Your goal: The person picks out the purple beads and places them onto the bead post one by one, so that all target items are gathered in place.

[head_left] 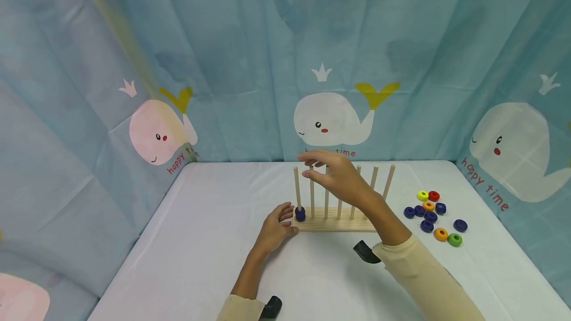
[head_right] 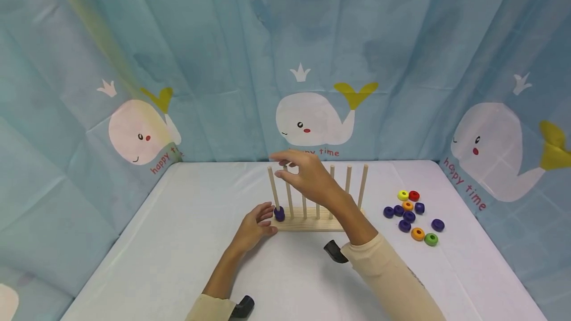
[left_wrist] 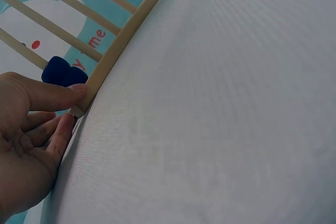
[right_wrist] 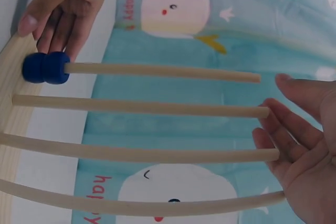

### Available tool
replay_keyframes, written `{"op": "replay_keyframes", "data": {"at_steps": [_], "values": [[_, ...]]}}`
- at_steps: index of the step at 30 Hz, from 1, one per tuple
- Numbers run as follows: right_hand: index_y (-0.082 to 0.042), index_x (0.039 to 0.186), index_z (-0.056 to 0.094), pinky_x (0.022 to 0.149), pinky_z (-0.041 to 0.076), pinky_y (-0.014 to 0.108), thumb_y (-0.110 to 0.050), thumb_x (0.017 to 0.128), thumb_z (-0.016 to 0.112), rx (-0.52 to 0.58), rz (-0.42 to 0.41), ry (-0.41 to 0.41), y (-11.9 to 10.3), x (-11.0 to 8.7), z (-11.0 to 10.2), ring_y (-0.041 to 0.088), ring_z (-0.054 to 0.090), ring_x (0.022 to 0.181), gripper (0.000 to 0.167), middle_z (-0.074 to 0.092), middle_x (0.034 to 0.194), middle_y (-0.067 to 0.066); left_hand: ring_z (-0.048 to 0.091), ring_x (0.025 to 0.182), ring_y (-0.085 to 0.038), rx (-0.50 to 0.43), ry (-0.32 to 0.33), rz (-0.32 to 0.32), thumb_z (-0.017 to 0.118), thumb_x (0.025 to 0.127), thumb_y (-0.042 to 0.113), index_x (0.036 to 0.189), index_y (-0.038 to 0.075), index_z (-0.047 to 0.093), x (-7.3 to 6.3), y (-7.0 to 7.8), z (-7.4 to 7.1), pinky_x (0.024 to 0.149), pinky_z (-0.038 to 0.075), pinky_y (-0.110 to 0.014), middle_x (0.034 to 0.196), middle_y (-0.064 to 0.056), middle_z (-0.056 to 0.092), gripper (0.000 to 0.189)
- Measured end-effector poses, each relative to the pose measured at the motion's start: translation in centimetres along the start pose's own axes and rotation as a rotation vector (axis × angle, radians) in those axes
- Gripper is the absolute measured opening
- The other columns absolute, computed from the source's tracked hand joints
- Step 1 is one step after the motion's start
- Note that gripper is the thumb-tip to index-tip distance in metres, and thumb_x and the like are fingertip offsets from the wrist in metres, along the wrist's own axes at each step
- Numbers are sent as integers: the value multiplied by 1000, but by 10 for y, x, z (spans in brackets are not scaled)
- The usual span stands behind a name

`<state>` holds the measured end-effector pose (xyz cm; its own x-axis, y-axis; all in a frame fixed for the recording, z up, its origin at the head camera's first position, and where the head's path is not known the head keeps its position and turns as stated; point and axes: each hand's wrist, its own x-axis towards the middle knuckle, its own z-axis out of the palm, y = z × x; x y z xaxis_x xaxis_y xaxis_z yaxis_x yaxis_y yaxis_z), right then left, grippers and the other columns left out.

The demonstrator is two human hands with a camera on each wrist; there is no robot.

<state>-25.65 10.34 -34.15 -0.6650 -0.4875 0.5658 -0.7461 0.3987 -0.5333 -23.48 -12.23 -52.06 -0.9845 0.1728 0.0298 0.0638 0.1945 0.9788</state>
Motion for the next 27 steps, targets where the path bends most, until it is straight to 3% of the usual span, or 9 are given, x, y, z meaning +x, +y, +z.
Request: {"op": "replay_keyframes", "data": {"at_steps": [6, 14, 22, 27], "values": [[-9, 131, 74, 92, 62, 36, -8, 95, 79, 7, -39, 70, 2, -8, -11, 19, 72, 108, 36, 76, 129, 4, 54, 142, -40, -2, -7, 2, 77, 83, -8, 157, -6, 43, 1, -1, 2, 116, 52, -46, 153, -23, 55, 81], [-13, 130, 75, 89, 64, 34, -8, 95, 80, -9, -5, 145, 2, -25, -25, 15, 71, 108, 36, 75, 127, -1, 54, 141, -40, -10, -6, 8, 77, 84, -7, 157, -5, 43, 2, 0, 1, 116, 52, -49, 154, -23, 55, 81], [-12, 124, 77, 83, 59, 16, -2, 94, 79, 21, 12, 253, 10, -46, -42, 15, 71, 100, 32, 76, 120, 1, 55, 141, -39, 24, 2, 7, 77, 84, -7, 156, -4, 44, 3, -3, 1, 115, 53, -45, 153, -22, 55, 80], [-12, 123, 77, 83, 56, 12, 1, 93, 78, 9, 23, 298, 13, -61, -53, 11, 68, 98, 33, 77, 116, 4, 55, 142, -39, 12, 2, 6, 77, 85, -7, 157, -3, 44, 2, -3, 1, 116, 53, -45, 154, -22, 55, 79]]}}
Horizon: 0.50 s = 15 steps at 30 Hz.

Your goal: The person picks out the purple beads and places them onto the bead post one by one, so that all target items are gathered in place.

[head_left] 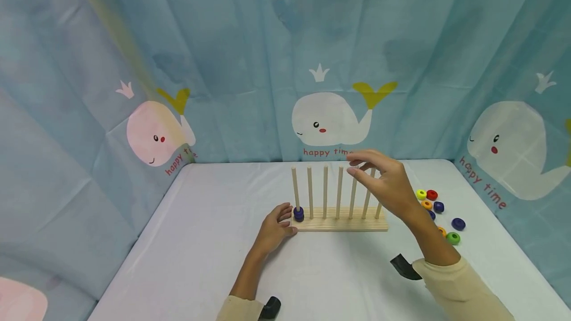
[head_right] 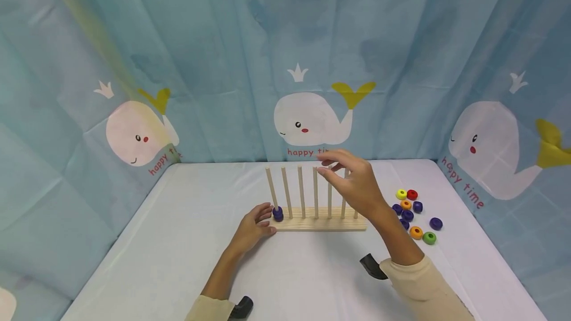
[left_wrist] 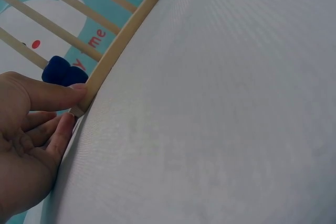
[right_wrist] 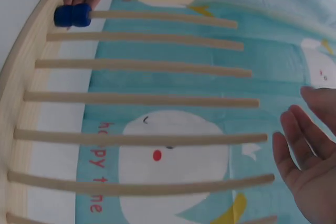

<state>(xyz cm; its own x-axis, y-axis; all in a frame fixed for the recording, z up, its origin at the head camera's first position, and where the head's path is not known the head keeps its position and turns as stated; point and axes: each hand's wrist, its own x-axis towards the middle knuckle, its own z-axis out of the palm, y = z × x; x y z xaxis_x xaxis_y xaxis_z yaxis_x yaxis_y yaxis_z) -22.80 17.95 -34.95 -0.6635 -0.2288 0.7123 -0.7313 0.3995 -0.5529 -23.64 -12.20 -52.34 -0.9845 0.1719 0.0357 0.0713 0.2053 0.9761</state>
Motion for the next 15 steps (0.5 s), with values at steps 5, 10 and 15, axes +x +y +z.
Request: {"op": "replay_keyframes", "data": {"at_steps": [5, 10, 15], "values": [[-5, 122, 77, 86, 55, 11, 11, 89, 77, 15, -11, 32, 6, -10, -17, 7, 68, 100, 37, 76, 112, 11, 53, 143, -40, -14, -2, 7, 76, 85, -8, 157, -4, 43, -1, 0, 0, 117, 51, -48, 155, -23, 54, 79], [-1, 123, 76, 91, 55, 10, 15, 89, 74, 18, 27, 74, 14, -21, -33, 6, 68, 105, 37, 75, 114, 11, 54, 142, -39, 11, 2, -4, 76, 86, -8, 157, -3, 44, -1, 0, 1, 116, 52, -45, 155, -22, 55, 79], [1, 124, 74, 94, 54, 7, 10, 94, 72, -11, 125, 128, 25, -34, -49, 2, 67, 106, 31, 74, 118, 0, 55, 142, -37, 31, 6, -18, 76, 86, -7, 157, -2, 44, 0, 0, 1, 116, 53, -42, 154, -20, 55, 78]]}}
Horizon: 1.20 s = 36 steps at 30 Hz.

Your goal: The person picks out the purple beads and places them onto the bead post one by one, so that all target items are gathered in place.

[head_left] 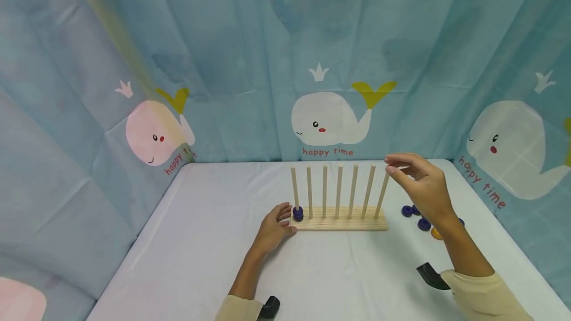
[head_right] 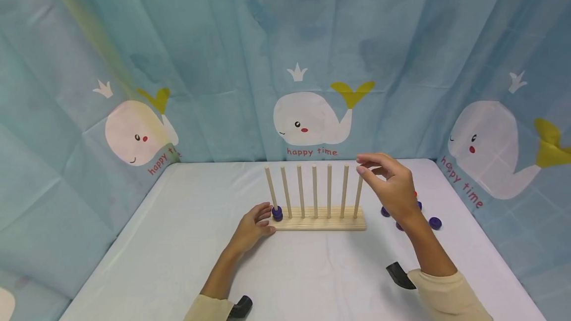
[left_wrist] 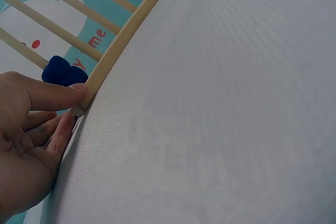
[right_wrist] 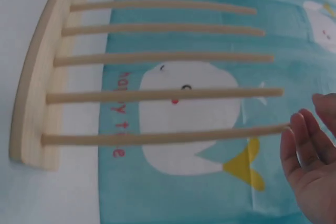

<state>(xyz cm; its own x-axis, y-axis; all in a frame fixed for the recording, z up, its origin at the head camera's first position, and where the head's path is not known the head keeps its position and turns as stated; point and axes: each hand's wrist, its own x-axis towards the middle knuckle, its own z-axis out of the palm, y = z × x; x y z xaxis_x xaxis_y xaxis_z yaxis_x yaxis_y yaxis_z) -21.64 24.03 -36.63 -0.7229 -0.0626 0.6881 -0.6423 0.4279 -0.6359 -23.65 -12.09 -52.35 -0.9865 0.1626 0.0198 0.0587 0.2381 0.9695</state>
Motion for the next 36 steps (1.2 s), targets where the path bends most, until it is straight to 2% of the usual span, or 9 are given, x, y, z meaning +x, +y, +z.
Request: {"op": "replay_keyframes", "data": {"at_steps": [9, 20, 30, 36], "values": [[0, 127, 73, 93, 50, 1, -4, 99, 73, -90, 150, 25, 28, -16, -27, -9, 66, 103, 28, 71, 116, -16, 56, 141, -38, 9, -4, 8, 76, 85, -8, 157, -3, 44, 0, -2, -1, 114, 54, -40, 154, -21, 56, 79], [-1, 132, 70, 88, 48, -1, -18, 103, 71, -188, 286, -9, 63, -38, -62, -15, 61, 104, 34, 67, 114, -29, 55, 142, -39, -11, -2, 10, 76, 86, -8, 157, -4, 44, -1, 0, -1, 116, 52, -46, 154, -22, 55, 78], [-1, 143, 62, 80, 48, -2, -28, 106, 67, -220, 429, -95, 101, -56, -91, -21, 55, 103, 46, 64, 112, -33, 53, 143, -41, -38, -12, 24, 77, 85, -7, 157, -6, 42, -3, 3, -1, 117, 51, -49, 155, -25, 53, 80], [2, 147, 56, 73, 47, 0, -34, 106, 66, -251, 521, -141, 112, -63, -103, -24, 52, 96, 55, 56, 109, -38, 53, 143, -40, -28, -11, 17, 76, 86, -8, 157, -6, 42, -1, 3, -1, 117, 51, -47, 155, -24, 53, 79]]}}
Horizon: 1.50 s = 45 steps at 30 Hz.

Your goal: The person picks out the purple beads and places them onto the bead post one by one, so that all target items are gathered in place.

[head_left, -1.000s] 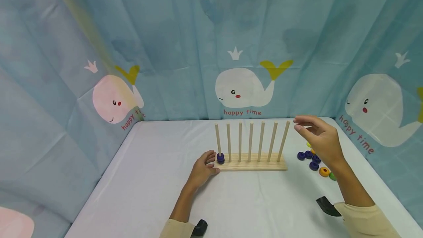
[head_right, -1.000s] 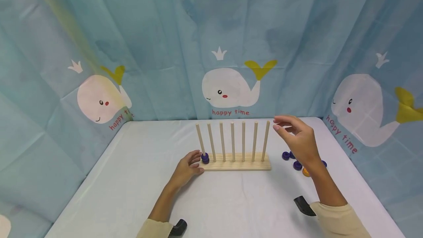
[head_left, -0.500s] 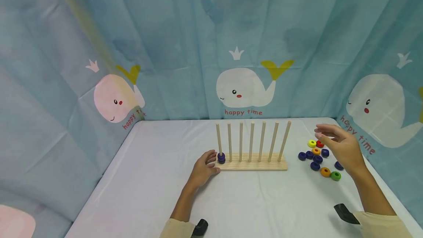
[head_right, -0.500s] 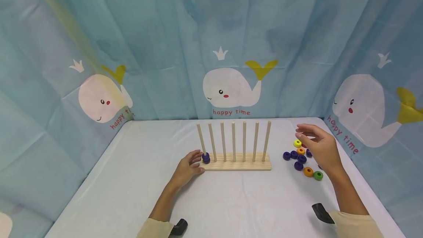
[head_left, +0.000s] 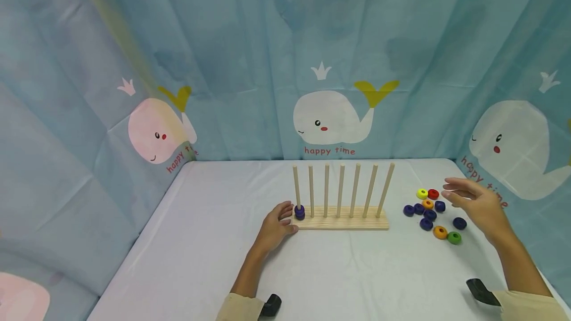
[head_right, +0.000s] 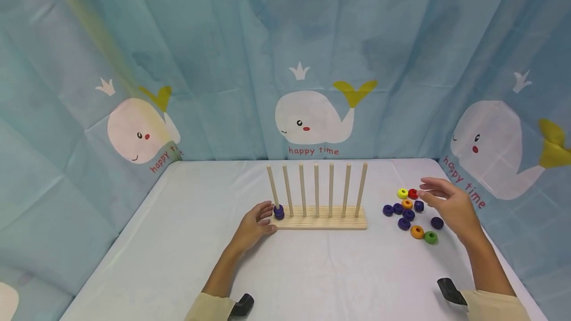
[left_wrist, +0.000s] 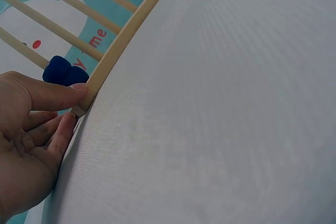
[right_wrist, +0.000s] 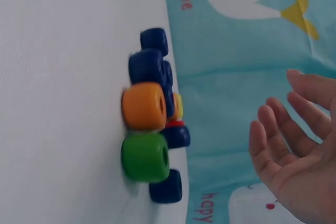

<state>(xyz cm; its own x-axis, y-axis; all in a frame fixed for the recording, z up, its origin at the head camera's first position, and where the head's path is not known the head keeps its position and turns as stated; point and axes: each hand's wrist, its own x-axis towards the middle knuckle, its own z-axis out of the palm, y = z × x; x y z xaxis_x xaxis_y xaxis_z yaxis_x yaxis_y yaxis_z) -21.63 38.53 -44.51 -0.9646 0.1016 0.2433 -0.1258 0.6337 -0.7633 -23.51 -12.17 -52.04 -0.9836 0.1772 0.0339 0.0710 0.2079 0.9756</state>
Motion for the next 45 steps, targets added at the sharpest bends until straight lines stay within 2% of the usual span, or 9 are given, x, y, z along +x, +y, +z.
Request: {"op": "replay_keyframes", "data": {"at_steps": [8, 11, 17, 22, 25, 28, 31, 41, 45], "values": [[4, 152, 49, 69, 51, 6, -37, 105, 68, -19, 63, -72, 20, -4, -12, -24, 56, 91, 65, 55, 108, -40, 53, 143, -40, -2, -4, -6, 76, 86, -8, 157, -5, 43, 1, 1, 0, 117, 51, -46, 155, -23, 54, 78], [4, 154, 47, 75, 60, 20, -39, 104, 68, -47, 109, -104, 25, -5, -16, -24, 55, 90, 69, 56, 108, -38, 54, 142, -41, -1, 1, 3, 76, 85, -9, 156, -7, 43, 1, 1, 0, 117, 51, -46, 154, -25, 54, 78], [8, 155, 43, 93, 52, 76, -35, 107, 65, -70, 175, -148, 37, -8, -20, -25, 53, 85, 68, 68, 137, 22, 55, 142, -40, 13, 6, 0, 76, 85, -9, 156, -7, 44, 2, -1, 0, 116, 53, -43, 154, -25, 55, 78], [10, 154, 42, 83, 62, 55, -35, 106, 66, -114, 206, -188, 43, -8, -21, -20, 55, 84, 70, 54, 147, 38, 55, 141, -40, 12, 8, 4, 77, 84, -9, 156, -6, 44, 2, -1, 0, 116, 53, -44, 153, -24, 55, 79], [12, 153, 42, 78, 63, 40, -34, 104, 70, -135, 223, -212, 46, -6, -23, 9, 73, 97, 73, 54, 146, 39, 55, 141, -40, 11, 10, 0, 77, 84, -9, 156, -6, 44, 3, -1, 0, 116, 52, -45, 153, -24, 55, 79], [13, 152, 42, 74, 62, 26, -30, 102, 73, -154, 231, -226, 48, -6, -23, 42, 70, 113, 73, 54, 145, 39, 55, 141, -39, 12, 10, -5, 76, 85, -9, 156, -6, 44, 3, -2, 0, 116, 52, -45, 154, -23, 55, 78], [14, 151, 42, 70, 60, 16, -26, 102, 73, -150, 230, -244, 52, -7, -21, 50, 66, 117, 71, 54, 144, 40, 55, 141, -40, 13, 10, -5, 76, 84, -10, 156, -7, 44, 2, -2, 0, 116, 52, -45, 153, -24, 55, 78], [11, 154, 41, 95, 55, 70, -23, 97, 77, -150, 246, -299, 62, -6, -19, 63, 48, 132, 76, 54, 145, 39, 54, 142, -39, 11, 4, -2, 76, 85, -9, 157, -5, 43, 2, -1, 0, 117, 51, -46, 154, -23, 55, 79], [12, 153, 42, 98, 49, 77, -20, 95, 79, -151, 237, -306, 65, -5, -18, 64, 46, 133, 76, 52, 146, 41, 54, 142, -40, 12, 3, 5, 76, 85, -10, 157, -5, 43, 3, -2, 0, 117, 51, -46, 154, -23, 54, 79]]}}
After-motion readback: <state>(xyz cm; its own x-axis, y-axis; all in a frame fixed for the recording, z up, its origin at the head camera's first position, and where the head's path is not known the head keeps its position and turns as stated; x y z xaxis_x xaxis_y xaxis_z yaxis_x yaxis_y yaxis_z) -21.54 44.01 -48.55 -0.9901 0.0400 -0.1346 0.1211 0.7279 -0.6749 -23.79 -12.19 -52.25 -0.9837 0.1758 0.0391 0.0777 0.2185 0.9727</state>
